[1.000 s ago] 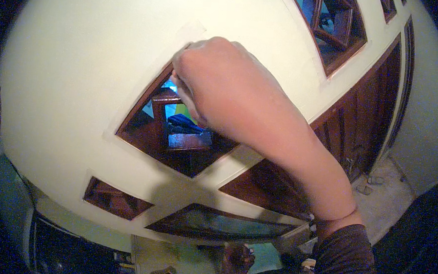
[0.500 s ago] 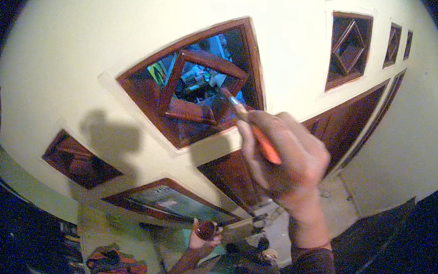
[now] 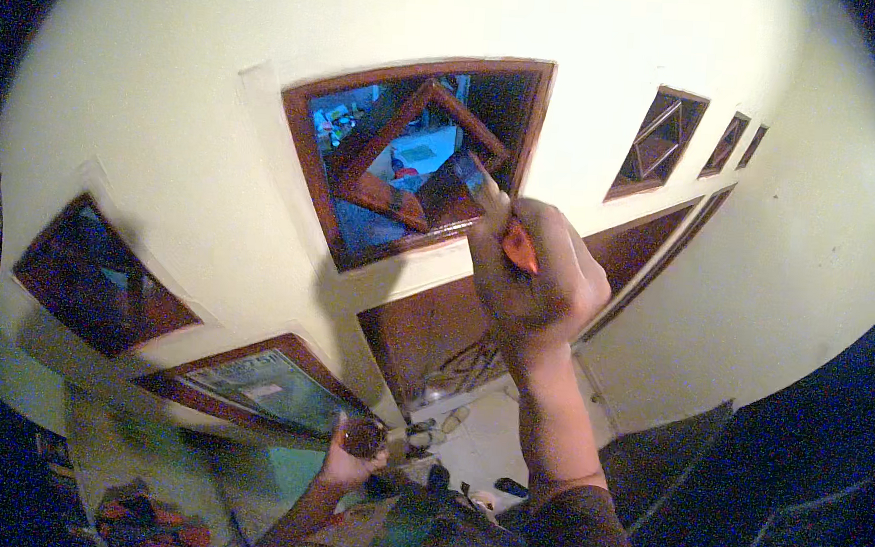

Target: The person paints the interior edges and frame of a small square window with a brush, periodically dipping the brush into a small container of brown paint and later wiping the window frame with a cloth.

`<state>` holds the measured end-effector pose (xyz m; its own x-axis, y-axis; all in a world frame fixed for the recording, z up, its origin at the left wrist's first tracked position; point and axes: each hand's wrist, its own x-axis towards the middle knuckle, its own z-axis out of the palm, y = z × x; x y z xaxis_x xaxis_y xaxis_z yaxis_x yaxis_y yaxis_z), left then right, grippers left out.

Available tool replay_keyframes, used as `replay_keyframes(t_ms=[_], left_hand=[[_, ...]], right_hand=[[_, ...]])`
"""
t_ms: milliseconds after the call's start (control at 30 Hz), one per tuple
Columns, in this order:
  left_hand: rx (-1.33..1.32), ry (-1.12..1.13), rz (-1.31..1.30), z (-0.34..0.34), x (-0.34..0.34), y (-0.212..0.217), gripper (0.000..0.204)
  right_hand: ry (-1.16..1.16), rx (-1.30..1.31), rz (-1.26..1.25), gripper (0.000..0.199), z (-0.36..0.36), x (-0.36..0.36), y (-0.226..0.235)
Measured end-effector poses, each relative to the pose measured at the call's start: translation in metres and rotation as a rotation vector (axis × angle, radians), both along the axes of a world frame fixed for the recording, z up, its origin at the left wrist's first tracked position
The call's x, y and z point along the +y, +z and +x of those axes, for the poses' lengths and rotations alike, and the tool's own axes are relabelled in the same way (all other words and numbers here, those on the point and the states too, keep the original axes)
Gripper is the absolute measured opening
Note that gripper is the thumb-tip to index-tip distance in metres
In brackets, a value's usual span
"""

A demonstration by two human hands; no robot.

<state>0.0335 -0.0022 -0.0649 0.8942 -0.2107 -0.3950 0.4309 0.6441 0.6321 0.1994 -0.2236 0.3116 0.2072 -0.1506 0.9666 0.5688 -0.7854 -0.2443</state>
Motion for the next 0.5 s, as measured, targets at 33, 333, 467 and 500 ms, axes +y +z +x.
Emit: replay_keyframes(t_ms=[33, 333, 467, 500], left_hand=[[0.051, -0.07, -0.257, 0.006, 0.011, -0.004, 0.068], [0.132, -0.093, -0.519, 0.007, 0.017, 0.002, 0.067], [0.158, -0.065, -0.562, 0.007, 0.01, 0.013, 0.068], [0.194, -0.049, -0.549, 0.005, 0.008, 0.027, 0.069]], right_hand=[[0.022, -0.026, 0.001, 0.014, 0.005, 0.002, 0.001], [0.119, 0.186, 0.423, 0.015, -0.008, -0.036, -0.055], [0.168, 0.197, 0.629, 0.019, 0.013, -0.044, -0.083], [0.245, 0.247, 0.705, 0.019, 0.019, -0.041, -0.087]])
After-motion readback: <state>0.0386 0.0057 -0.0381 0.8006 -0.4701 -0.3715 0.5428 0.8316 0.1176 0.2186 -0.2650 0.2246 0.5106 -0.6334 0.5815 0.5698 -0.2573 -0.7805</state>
